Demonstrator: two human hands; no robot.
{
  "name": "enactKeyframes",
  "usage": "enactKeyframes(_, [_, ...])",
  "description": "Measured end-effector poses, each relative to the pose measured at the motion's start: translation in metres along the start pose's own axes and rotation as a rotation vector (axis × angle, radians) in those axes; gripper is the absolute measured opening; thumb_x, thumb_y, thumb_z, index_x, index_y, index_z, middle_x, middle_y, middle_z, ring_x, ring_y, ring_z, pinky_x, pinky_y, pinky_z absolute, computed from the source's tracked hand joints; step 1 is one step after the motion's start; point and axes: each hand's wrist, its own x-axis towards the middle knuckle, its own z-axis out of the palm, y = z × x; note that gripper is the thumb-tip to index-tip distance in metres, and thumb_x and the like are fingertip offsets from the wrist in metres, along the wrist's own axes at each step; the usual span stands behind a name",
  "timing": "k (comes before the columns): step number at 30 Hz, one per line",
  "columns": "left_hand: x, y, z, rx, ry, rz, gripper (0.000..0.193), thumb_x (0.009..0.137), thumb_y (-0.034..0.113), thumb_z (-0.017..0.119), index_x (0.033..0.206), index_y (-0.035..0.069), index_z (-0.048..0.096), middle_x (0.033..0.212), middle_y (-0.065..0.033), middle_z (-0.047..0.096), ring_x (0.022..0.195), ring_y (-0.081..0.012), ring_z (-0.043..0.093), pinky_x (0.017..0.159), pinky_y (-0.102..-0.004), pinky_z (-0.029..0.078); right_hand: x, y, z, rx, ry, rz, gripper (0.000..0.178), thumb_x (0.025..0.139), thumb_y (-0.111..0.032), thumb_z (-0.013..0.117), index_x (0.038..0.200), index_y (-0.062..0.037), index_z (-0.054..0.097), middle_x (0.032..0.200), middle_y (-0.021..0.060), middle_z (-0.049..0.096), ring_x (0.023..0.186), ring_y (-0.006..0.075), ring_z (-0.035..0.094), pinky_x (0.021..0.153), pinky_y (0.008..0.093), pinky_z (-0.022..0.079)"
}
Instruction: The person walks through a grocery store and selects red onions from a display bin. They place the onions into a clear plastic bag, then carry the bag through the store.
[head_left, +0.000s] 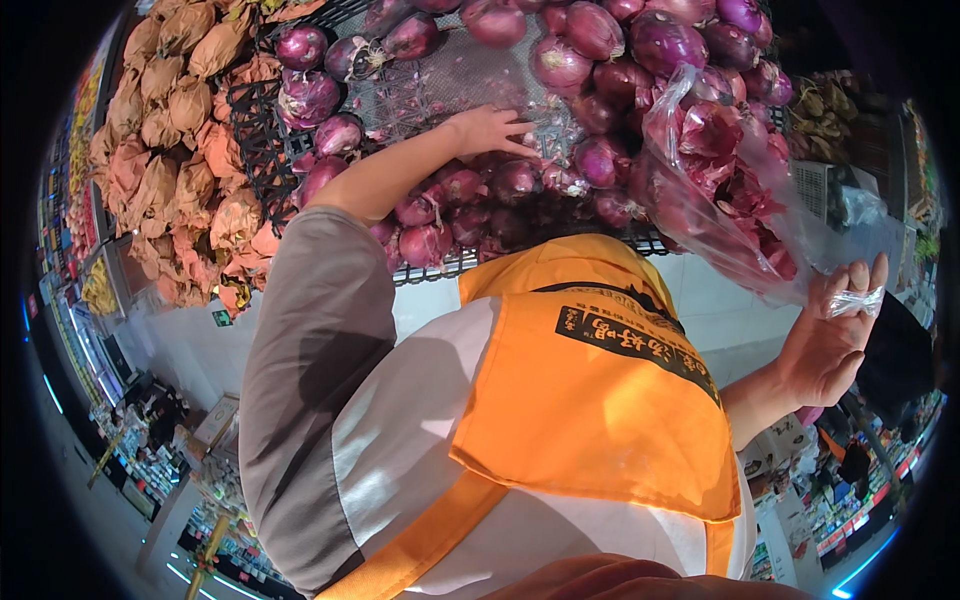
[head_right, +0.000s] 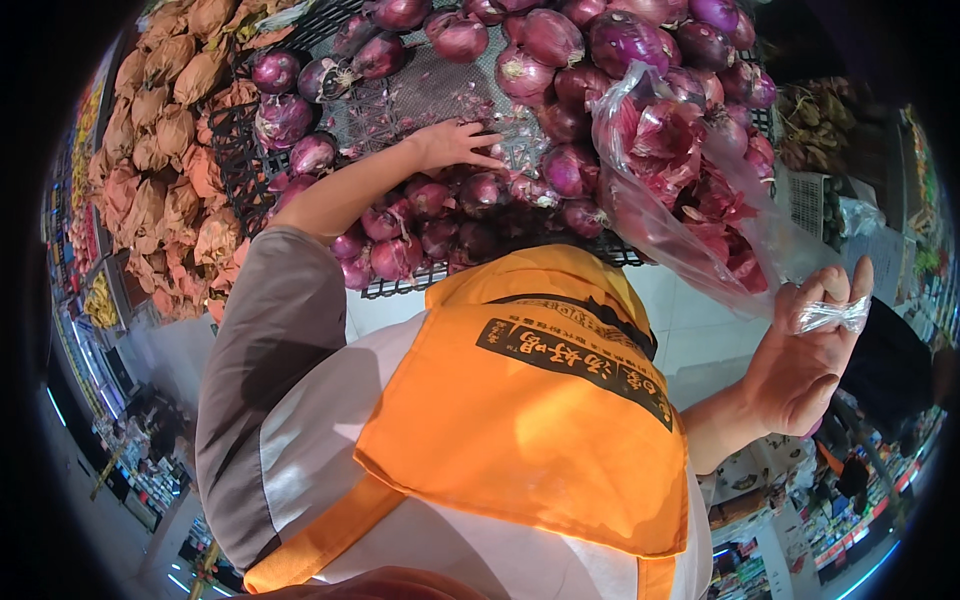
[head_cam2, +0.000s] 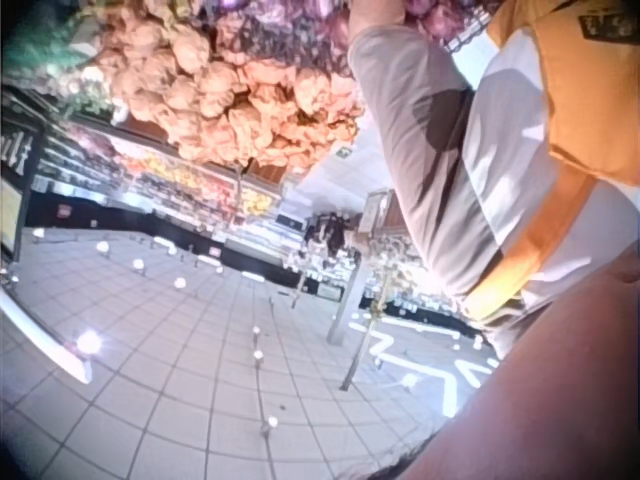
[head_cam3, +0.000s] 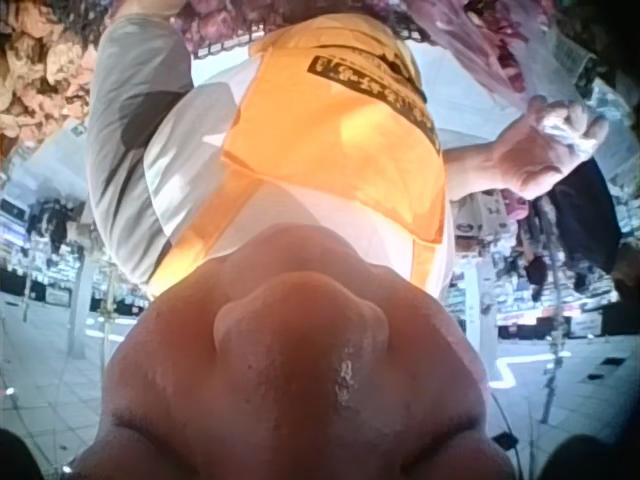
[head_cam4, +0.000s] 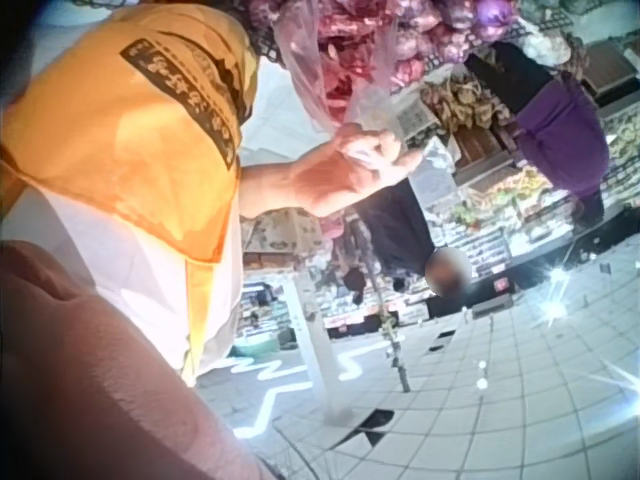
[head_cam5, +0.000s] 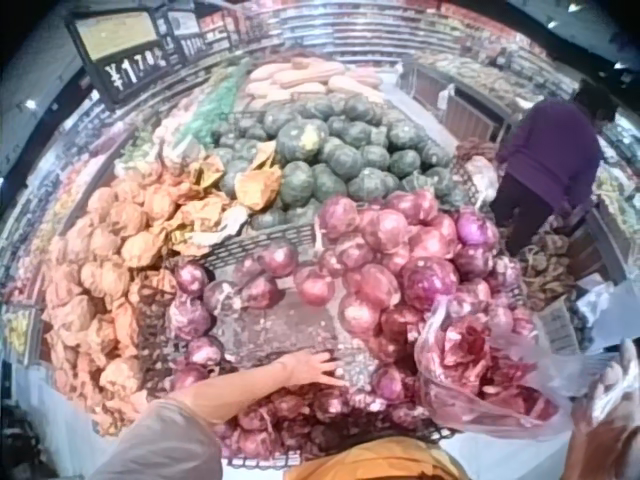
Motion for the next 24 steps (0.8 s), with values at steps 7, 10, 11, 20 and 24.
enactKeyframes(7, [0.006, -0.011, 0.035, -0.138, 0.047, -0.01, 0.073, 0.074, 0.013, 0.074, 0.143, 0.025, 0.056, 0.156, -0.0038, 0.041, 0.13, -0.0295, 0.048, 0.104, -0.043, 0.05, -0.01, 0.002, 0.007, -0.039, 0.051, -0.002, 0.108, 0.084, -0.041, 0.077, 0.158, 0.0098, 0.017, 0.131, 0.0158, 0.044, 0.092, 0.0156, 0.046, 0.08, 0.0284, 0.036])
enactKeyframes(10, [-0.001, -0.025, 0.023, -0.435, 0.106, -0.087, 0.068, 0.074, 0.007, 0.068, 0.14, 0.018, 0.058, 0.154, -0.0048, 0.044, 0.133, -0.0335, 0.048, 0.105, -0.0468, 0.049, -0.013, 0.003, 0.005, -0.043, 0.039, -0.002, 0.108, 0.084, -0.041, 0.077, 0.158, 0.0094, 0.016, 0.131, 0.016, 0.044, 0.093, 0.0158, 0.047, 0.081, 0.0281, 0.036])
enactKeyframes(11, [-0.006, -0.029, 0.016, -0.55, 0.119, -0.139, 0.068, 0.074, 0.005, 0.066, 0.14, 0.016, 0.058, 0.154, -0.0053, 0.045, 0.134, -0.0351, 0.048, 0.106, -0.0482, 0.048, -0.013, 0.003, 0.004, -0.049, 0.039, -0.004, 0.108, 0.085, -0.041, 0.077, 0.158, 0.0093, 0.016, 0.13, 0.016, 0.045, 0.093, 0.0159, 0.047, 0.081, 0.028, 0.037])
enactKeyframes(20, [-0.013, 0.007, 0.006, -0.234, 0.114, -0.171, 0.11, 0.059, 0.034, 0.092, 0.156, 0.034, 0.039, 0.162, -0.0085, 0.032, 0.136, -0.0339, 0.044, 0.098, -0.049, 0.054, -0.023, 0.006, 0.005, -0.048, 0.068, -0.015, 0.109, 0.083, -0.042, 0.077, 0.158, 0.009, 0.016, 0.137, 0.0203, 0.048, 0.099, 0.0168, 0.05, 0.081, 0.0286, 0.039])
enactKeyframes(24, [-0.006, 0.004, 0.03, -0.097, 0.122, -0.01, 0.064, 0.079, 0.019, 0.075, 0.14, 0.026, 0.056, 0.146, -0.0062, 0.046, 0.129, -0.0299, 0.048, 0.095, -0.0409, 0.053, -0.028, 0.002, 0.005, -0.078, 0.089, -0.012, 0.11, 0.081, -0.043, 0.077, 0.157, 0.0098, 0.017, 0.137, 0.0198, 0.049, 0.1, 0.0166, 0.049, 0.079, 0.0278, 0.039])
